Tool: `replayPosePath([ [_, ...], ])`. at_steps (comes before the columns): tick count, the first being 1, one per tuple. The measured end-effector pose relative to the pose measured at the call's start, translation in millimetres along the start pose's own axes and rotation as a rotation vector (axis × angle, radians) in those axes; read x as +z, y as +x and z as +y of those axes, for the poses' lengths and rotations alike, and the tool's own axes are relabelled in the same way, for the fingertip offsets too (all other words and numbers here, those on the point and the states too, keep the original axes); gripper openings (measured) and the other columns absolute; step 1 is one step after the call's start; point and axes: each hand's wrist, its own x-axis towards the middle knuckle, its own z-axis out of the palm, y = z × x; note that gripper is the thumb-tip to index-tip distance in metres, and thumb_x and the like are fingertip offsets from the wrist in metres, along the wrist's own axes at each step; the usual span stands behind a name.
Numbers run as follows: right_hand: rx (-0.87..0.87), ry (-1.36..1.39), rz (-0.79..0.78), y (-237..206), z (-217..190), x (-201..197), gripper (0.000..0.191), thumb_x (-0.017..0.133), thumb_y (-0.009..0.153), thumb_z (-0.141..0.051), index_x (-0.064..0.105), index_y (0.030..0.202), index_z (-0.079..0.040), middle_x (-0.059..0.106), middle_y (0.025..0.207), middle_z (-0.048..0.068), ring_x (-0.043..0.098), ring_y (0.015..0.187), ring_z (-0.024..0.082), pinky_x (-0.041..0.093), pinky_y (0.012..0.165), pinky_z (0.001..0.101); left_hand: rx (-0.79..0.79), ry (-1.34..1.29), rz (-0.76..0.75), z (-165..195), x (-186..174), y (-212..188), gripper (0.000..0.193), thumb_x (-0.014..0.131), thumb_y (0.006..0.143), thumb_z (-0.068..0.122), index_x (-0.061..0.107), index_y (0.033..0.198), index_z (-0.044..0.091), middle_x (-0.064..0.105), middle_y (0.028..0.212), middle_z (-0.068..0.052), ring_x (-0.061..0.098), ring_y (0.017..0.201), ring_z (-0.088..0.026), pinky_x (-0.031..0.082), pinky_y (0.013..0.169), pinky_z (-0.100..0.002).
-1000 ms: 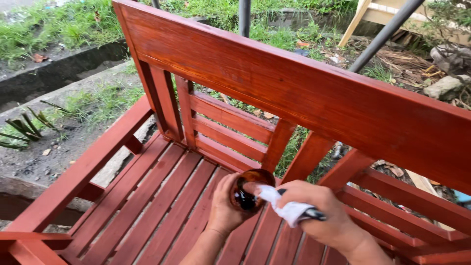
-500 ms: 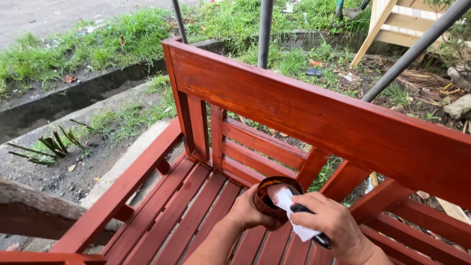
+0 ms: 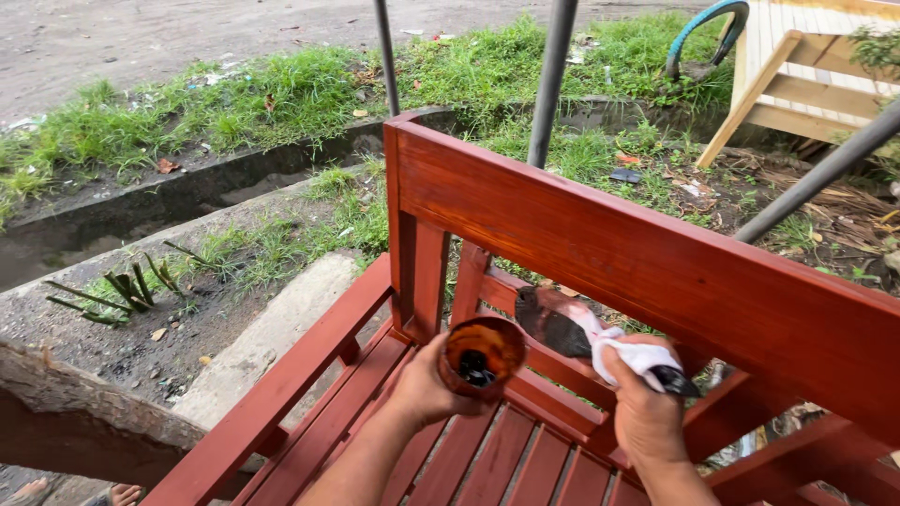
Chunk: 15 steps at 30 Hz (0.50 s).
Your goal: The person applies reddish-brown wood stain to a slatted wooden bench using a brush, holding a container of stain in one hand. They brush the backrest rails and vertical slats, dipping the brush into the container as they coat different sections of the bench.
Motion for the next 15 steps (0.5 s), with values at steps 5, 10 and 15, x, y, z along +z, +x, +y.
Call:
replayPosePath([
  [5,-0.515,-0.659,-0.254,17.4,18.9,51.2,0.018,0.078,0.087,-0.001,0.066,0.098,-0.007,0.071,0.092,0.006,0.068,0.084,0.013,0.055,0.076,0.0278,-0.161,0.295,0.395,-10.8,-55.3,-4.1,0.116,0.101,0.037,0.016,0.051,0.142,0.013,0.069,0.128,-0.003,0.066,0.12,-0.017,0.051,0.106,-0.033],
  [10,-0.633,-0.701,-0.301,54.3,16.3,96.0,0.018,0.081,0.088,-0.001,0.067,0.097,-0.009,0.074,0.09,0.006,0.072,0.086,0.01,0.057,0.076,0.0242,-0.148,0.268,0.464,-7.0,-78.0,0.8,0.108,0.099,0.039,0.024,0.056,0.138,0.016,0.073,0.128,-0.003,0.069,0.119,-0.018,0.054,0.104,-0.035],
  [15,-0.612,-0.773,-0.487,59.2,16.3,107.2,0.021,0.073,0.081,0.006,0.066,0.097,-0.006,0.074,0.092,0.009,0.073,0.085,0.018,0.058,0.076,0.029,-0.124,0.29,0.511,-2.6,-78.0,11.5,0.108,0.099,0.042,0.03,0.054,0.139,0.017,0.072,0.127,-0.003,0.069,0.118,-0.017,0.054,0.103,-0.034],
])
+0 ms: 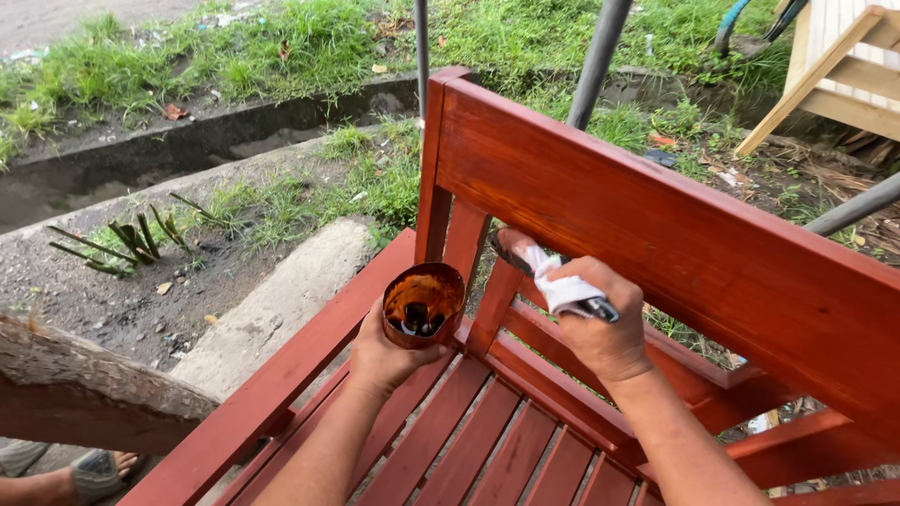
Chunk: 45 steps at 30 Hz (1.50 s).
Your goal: The person applies reddish-brown wood stain to a slatted wooden bench using a brush, holding a container of stain in one hand. They brush the backrest rails and vertical slats, dipping the brush into the container as they coat different sections of the bench.
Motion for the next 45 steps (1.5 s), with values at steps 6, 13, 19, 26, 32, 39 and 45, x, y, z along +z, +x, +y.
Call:
replayPosePath([
  [6,0.0,-0.091,-0.124,-30.7,11.7,31.5,0.023,0.072,0.075,0.005,0.067,0.094,-0.008,0.067,0.088,0.012,0.07,0.081,0.031,0.055,0.069,0.037,0.017,0.009,0.061,-6.9,6.6,6.5,0.107,0.101,0.044,0.025,0.054,0.139,0.016,0.068,0.129,-0.003,0.065,0.12,-0.019,0.051,0.104,-0.035],
  [13,-0.012,-0.117,-0.251,-72.0,47.5,65.6,0.029,0.073,0.069,0.003,0.066,0.093,-0.01,0.066,0.087,0.012,0.067,0.083,0.035,0.054,0.072,0.0417,0.022,-0.18,0.038,-24.3,8.0,11.5,0.099,0.096,0.05,0.019,0.053,0.139,0.013,0.072,0.125,-0.002,0.069,0.115,-0.015,0.056,0.101,-0.033],
  [19,0.096,-0.173,-0.367,-117.1,75.5,99.0,0.034,0.073,0.061,0.001,0.068,0.092,-0.012,0.069,0.088,0.011,0.07,0.084,0.034,0.056,0.072,0.0425,0.029,-0.162,0.059,-39.5,8.5,14.3,0.101,0.098,0.049,0.019,0.052,0.138,0.011,0.07,0.127,-0.003,0.068,0.117,-0.015,0.054,0.104,-0.032],
  [26,0.081,-0.185,-0.335,-148.5,84.6,119.2,0.032,0.074,0.063,-0.003,0.068,0.093,-0.012,0.07,0.095,0.012,0.069,0.097,0.037,0.056,0.077,0.0422,-0.005,-0.164,0.053,-44.3,12.2,13.5,0.103,0.098,0.048,0.018,0.051,0.14,0.012,0.068,0.129,-0.002,0.066,0.12,-0.015,0.053,0.106,-0.032],
  [32,0.206,-0.232,-0.281,-111.1,53.9,84.0,0.031,0.069,0.068,0.002,0.072,0.095,-0.014,0.071,0.091,0.011,0.071,0.085,0.031,0.056,0.074,0.0394,-0.009,-0.154,0.062,-37.6,11.4,10.6,0.1,0.099,0.049,0.017,0.054,0.138,0.013,0.067,0.13,-0.002,0.067,0.119,-0.015,0.053,0.106,-0.033],
  [39,0.018,-0.19,-0.065,-29.1,-4.4,17.8,0.03,0.074,0.074,0.005,0.068,0.1,-0.008,0.071,0.096,0.011,0.073,0.087,0.027,0.056,0.075,0.0357,0.044,-0.322,0.018,-21.8,13.7,4.8,0.101,0.096,0.047,0.014,0.052,0.138,0.013,0.069,0.13,-0.002,0.067,0.119,-0.015,0.055,0.105,-0.032],
  [45,-0.056,-0.212,0.002,7.8,-44.5,-16.2,0.032,0.073,0.078,0.006,0.068,0.106,-0.008,0.072,0.105,0.013,0.074,0.094,0.027,0.058,0.082,0.034,0.096,-0.249,0.029,-5.7,11.1,1.5,0.1,0.097,0.047,0.015,0.055,0.137,0.012,0.071,0.128,-0.002,0.068,0.119,-0.016,0.054,0.105,-0.032],
])
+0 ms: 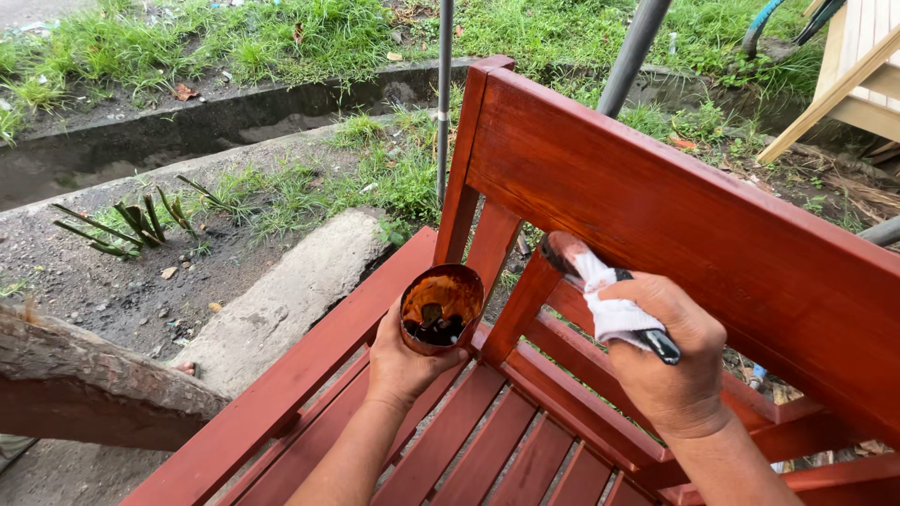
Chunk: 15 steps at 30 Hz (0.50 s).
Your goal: The person applies reddish-brown wood stain to a slatted wooden bench using a brush, holding a container of stain in one hand. They brush the backrest rails and vertical slats, dipping the brush into the container as they coat different sections of the bench.
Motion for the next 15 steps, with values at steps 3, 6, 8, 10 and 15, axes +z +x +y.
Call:
replayPosePath([
  [3,-0.146,-0.025,0.022,-0.1,-4.5,-7.8,0.037,0.074,0.073,0.005,0.067,0.106,-0.009,0.071,0.114,0.017,0.072,0.101,0.03,0.058,0.087,0.0361,-0.057,0.162,0.06,5.6,-2.4,0.2,0.105,0.101,0.044,0.014,0.054,0.138,0.014,0.066,0.13,-0.002,0.065,0.12,-0.016,0.051,0.104,-0.033],
  [6,-0.172,-0.069,-0.012,-7.5,0.3,-1.6,0.042,0.073,0.065,0.005,0.069,0.104,-0.011,0.07,0.114,0.019,0.072,0.1,0.033,0.058,0.085,0.0383,-0.042,0.133,0.052,6.0,-5.9,0.6,0.103,0.1,0.045,0.017,0.055,0.138,0.014,0.068,0.13,-0.002,0.066,0.12,-0.016,0.053,0.105,-0.033],
  [8,-0.163,-0.071,-0.051,-12.2,6.0,8.8,0.044,0.073,0.063,0.005,0.068,0.103,-0.011,0.07,0.113,0.018,0.072,0.1,0.034,0.058,0.084,0.0395,-0.044,0.042,0.033,4.1,-6.5,0.8,0.103,0.098,0.045,0.019,0.055,0.138,0.014,0.07,0.129,-0.002,0.067,0.12,-0.017,0.054,0.104,-0.033],
  [10,-0.162,-0.029,-0.094,-18.7,7.5,19.5,0.043,0.074,0.065,0.004,0.067,0.105,-0.01,0.07,0.112,0.017,0.071,0.102,0.035,0.058,0.085,0.0408,-0.059,0.018,0.041,0.6,-10.3,-0.8,0.104,0.097,0.045,0.02,0.054,0.139,0.014,0.07,0.129,-0.002,0.068,0.119,-0.017,0.055,0.103,-0.033],
  [15,-0.199,0.05,-0.142,-16.8,0.0,41.9,0.04,0.076,0.065,0.0,0.068,0.103,-0.011,0.07,0.111,0.015,0.071,0.098,0.033,0.059,0.081,0.0399,0.043,0.129,0.122,-5.1,-15.5,9.6,0.103,0.1,0.048,0.021,0.052,0.139,0.013,0.067,0.131,-0.004,0.066,0.12,-0.018,0.053,0.104,-0.034],
])
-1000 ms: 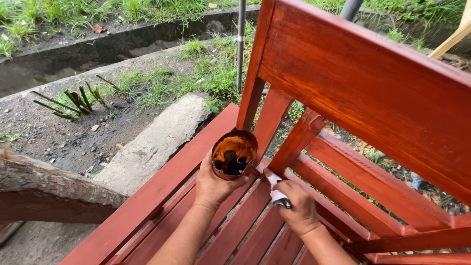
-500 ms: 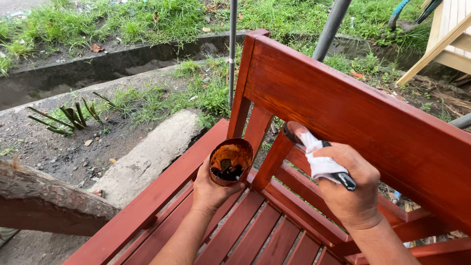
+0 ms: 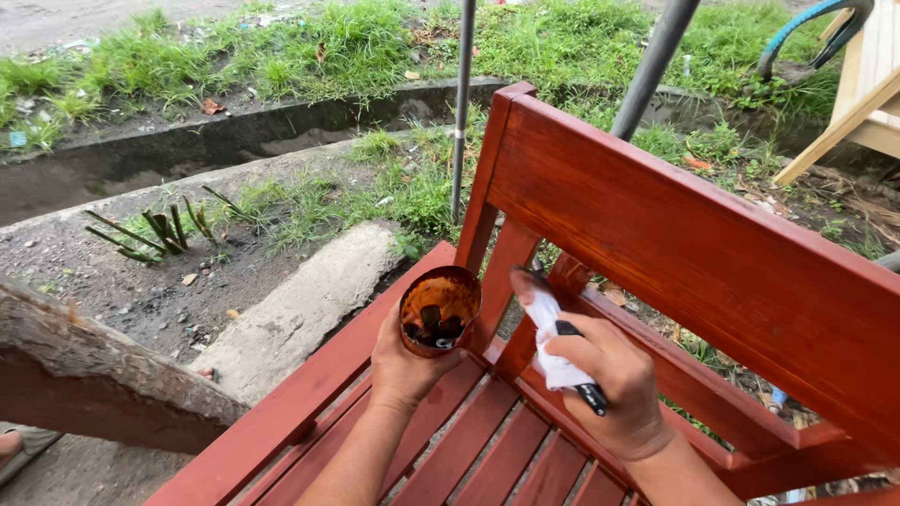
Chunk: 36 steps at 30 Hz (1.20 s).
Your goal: The person applies reddish-brown wood stain to a slatted wooden bench using a brush, holding a container of stain in one hand. They brush the backrest rails and vertical slats, dipping the brush into the container as they coat different sections of the bench.
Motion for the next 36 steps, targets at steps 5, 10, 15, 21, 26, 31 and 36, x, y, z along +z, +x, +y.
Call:
replayPosePath([
  [5,-0.197,-0.248,0.057,26.4,5.0,17.9,0.028,0.075,0.069,-0.009,0.072,0.097,-0.013,0.067,0.116,0.016,0.067,0.107,0.037,0.056,0.087,0.0463,0.131,0.022,0.116,-2.2,-0.3,7.3,0.101,0.101,0.047,0.024,0.053,0.136,0.012,0.067,0.127,-0.006,0.066,0.117,-0.02,0.054,0.102,-0.035],
  [10,-0.152,-0.413,-0.075,21.4,13.2,45.5,0.018,0.069,0.074,-0.012,0.073,0.091,-0.016,0.068,0.115,0.012,0.066,0.108,0.035,0.057,0.084,0.0422,0.16,-0.05,0.159,-2.8,-1.2,14.9,0.099,0.099,0.054,0.031,0.05,0.138,0.011,0.067,0.129,-0.006,0.067,0.119,-0.023,0.055,0.102,-0.035],
  [15,-0.15,-0.416,-0.154,-12.7,24.3,87.4,0.016,0.069,0.072,-0.019,0.07,0.088,-0.016,0.066,0.107,0.012,0.065,0.105,0.033,0.056,0.083,0.0439,0.296,0.105,0.294,-9.1,-0.5,24.0,0.106,0.1,0.049,0.028,0.049,0.139,0.008,0.061,0.129,-0.012,0.061,0.119,-0.028,0.051,0.104,-0.038],
  [21,-0.109,-0.327,-0.253,-64.5,38.8,138.3,0.016,0.069,0.072,-0.02,0.064,0.086,-0.012,0.06,0.094,0.009,0.063,0.096,0.03,0.055,0.077,0.0427,0.319,0.074,0.317,-18.6,-0.6,22.1,0.105,0.101,0.05,0.026,0.049,0.14,0.006,0.063,0.129,-0.011,0.061,0.12,-0.029,0.05,0.105,-0.038],
  [26,-0.011,-0.283,-0.354,-98.2,55.8,178.8,0.012,0.069,0.075,-0.015,0.063,0.086,-0.015,0.058,0.088,0.005,0.062,0.092,0.027,0.056,0.075,0.0399,0.259,0.06,0.306,-21.7,-2.8,18.6,0.105,0.101,0.049,0.025,0.05,0.14,0.007,0.063,0.128,-0.01,0.062,0.119,-0.027,0.052,0.104,-0.037],
  [31,0.161,-0.102,-0.3,-120.8,55.9,200.8,0.02,0.073,0.069,-0.009,0.065,0.086,-0.018,0.062,0.092,0.002,0.063,0.089,0.027,0.055,0.073,0.0396,0.267,0.056,0.332,-22.0,-2.7,16.1,0.105,0.1,0.049,0.024,0.05,0.14,0.007,0.062,0.129,-0.011,0.062,0.12,-0.027,0.051,0.105,-0.037],
  [36,0.323,-0.077,-0.31,-113.9,57.0,181.2,0.029,0.078,0.064,-0.004,0.069,0.087,-0.018,0.065,0.092,0.001,0.066,0.09,0.027,0.056,0.072,0.0389,0.267,0.052,0.333,-25.5,-0.1,15.8,0.103,0.1,0.048,0.023,0.052,0.138,0.007,0.063,0.129,-0.011,0.062,0.12,-0.027,0.051,0.105,-0.037],
])
